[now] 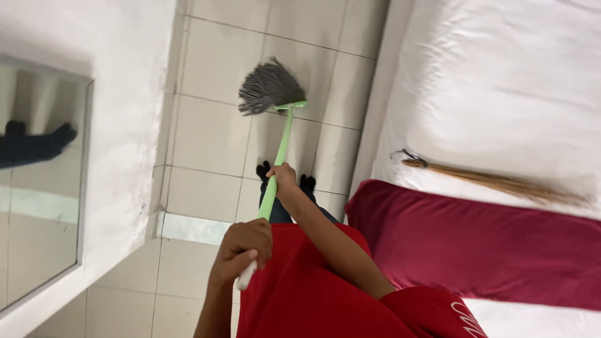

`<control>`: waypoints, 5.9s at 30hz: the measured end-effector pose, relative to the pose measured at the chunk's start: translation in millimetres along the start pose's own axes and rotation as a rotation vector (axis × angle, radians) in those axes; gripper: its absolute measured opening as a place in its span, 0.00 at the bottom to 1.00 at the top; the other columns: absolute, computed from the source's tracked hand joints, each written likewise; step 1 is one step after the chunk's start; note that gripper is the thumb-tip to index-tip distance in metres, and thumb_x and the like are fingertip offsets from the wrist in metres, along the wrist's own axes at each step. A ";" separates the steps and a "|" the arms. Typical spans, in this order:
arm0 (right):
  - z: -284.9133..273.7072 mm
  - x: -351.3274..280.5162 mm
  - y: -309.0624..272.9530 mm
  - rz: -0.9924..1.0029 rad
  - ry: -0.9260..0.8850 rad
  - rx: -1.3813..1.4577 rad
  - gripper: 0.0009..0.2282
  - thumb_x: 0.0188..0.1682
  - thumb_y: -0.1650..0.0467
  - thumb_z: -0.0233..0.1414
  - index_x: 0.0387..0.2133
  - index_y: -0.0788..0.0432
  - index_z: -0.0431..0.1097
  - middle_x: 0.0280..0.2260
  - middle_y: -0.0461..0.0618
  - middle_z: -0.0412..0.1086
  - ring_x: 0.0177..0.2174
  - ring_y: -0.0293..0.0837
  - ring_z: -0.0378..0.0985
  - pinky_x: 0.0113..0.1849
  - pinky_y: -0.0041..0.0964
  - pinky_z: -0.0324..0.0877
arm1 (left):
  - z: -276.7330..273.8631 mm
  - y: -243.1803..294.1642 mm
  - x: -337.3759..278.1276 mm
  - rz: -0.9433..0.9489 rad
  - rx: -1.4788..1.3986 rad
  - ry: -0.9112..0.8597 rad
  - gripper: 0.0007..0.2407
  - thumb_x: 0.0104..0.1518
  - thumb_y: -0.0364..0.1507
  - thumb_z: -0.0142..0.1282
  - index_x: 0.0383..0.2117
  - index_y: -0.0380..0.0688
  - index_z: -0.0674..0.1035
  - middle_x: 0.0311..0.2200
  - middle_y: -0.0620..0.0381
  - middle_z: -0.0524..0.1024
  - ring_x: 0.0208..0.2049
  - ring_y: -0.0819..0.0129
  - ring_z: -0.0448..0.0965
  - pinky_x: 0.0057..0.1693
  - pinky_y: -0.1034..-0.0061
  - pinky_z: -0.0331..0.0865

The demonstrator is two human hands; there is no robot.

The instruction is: The person mops a tiled floor in a bedroom using a green-handled mop. They move the mop back and forth along the side of a bed with white and red bedding, cleaning the area between the bed and a wall with a mirror.

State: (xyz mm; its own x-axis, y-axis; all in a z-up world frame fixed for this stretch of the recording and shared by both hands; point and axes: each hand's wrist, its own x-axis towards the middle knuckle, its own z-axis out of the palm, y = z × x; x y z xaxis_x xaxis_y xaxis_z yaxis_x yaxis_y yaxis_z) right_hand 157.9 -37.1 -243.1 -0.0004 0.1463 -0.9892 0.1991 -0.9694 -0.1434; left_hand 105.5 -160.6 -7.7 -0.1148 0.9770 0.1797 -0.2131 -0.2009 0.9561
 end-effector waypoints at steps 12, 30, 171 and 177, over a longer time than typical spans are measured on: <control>-139.1 114.6 22.6 -0.327 0.248 0.387 0.04 0.27 0.74 0.53 0.14 0.64 0.71 0.12 0.56 0.62 0.14 0.48 0.68 0.22 0.44 0.66 | 62.4 -78.8 43.7 0.031 -0.264 -0.239 0.20 0.63 0.36 0.47 0.09 0.52 0.77 0.10 0.61 0.72 0.14 0.66 0.72 0.36 0.72 0.65; -21.8 105.8 106.0 -0.344 0.042 -0.016 0.25 0.25 0.77 0.53 0.43 0.71 0.61 0.34 0.63 0.64 0.29 0.55 0.71 0.22 0.51 0.77 | 1.2 -84.1 -94.1 -0.137 -0.066 0.155 0.26 0.62 0.42 0.39 0.06 0.45 0.78 0.09 0.54 0.73 0.16 0.66 0.74 0.50 0.74 0.63; 68.5 -7.1 158.6 -0.080 -0.194 -0.413 0.08 0.30 0.81 0.45 0.24 0.63 0.59 0.19 0.52 0.56 0.19 0.44 0.55 0.19 0.40 0.56 | 9.4 13.3 -160.1 -0.197 0.225 0.167 0.17 0.59 0.29 0.37 0.11 0.48 0.72 0.13 0.62 0.72 0.19 0.70 0.67 0.43 0.70 0.61; 77.6 4.4 163.6 -0.061 -0.262 -0.617 0.16 0.26 0.81 0.46 0.31 0.58 0.62 0.21 0.53 0.60 0.21 0.46 0.61 0.21 0.42 0.64 | 30.4 -37.3 -172.9 -0.208 0.438 0.158 0.16 0.61 0.29 0.36 0.14 0.50 0.71 0.16 0.62 0.72 0.21 0.64 0.70 0.43 0.65 0.59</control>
State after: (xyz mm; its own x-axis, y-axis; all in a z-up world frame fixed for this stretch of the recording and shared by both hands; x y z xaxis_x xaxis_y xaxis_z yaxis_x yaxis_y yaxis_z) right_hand 114.5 -210.4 -273.1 -0.2516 0.0692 -0.9653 0.7147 -0.6593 -0.2336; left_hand 162.8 -319.8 -67.4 -0.2656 0.9636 -0.0295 0.1760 0.0786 0.9812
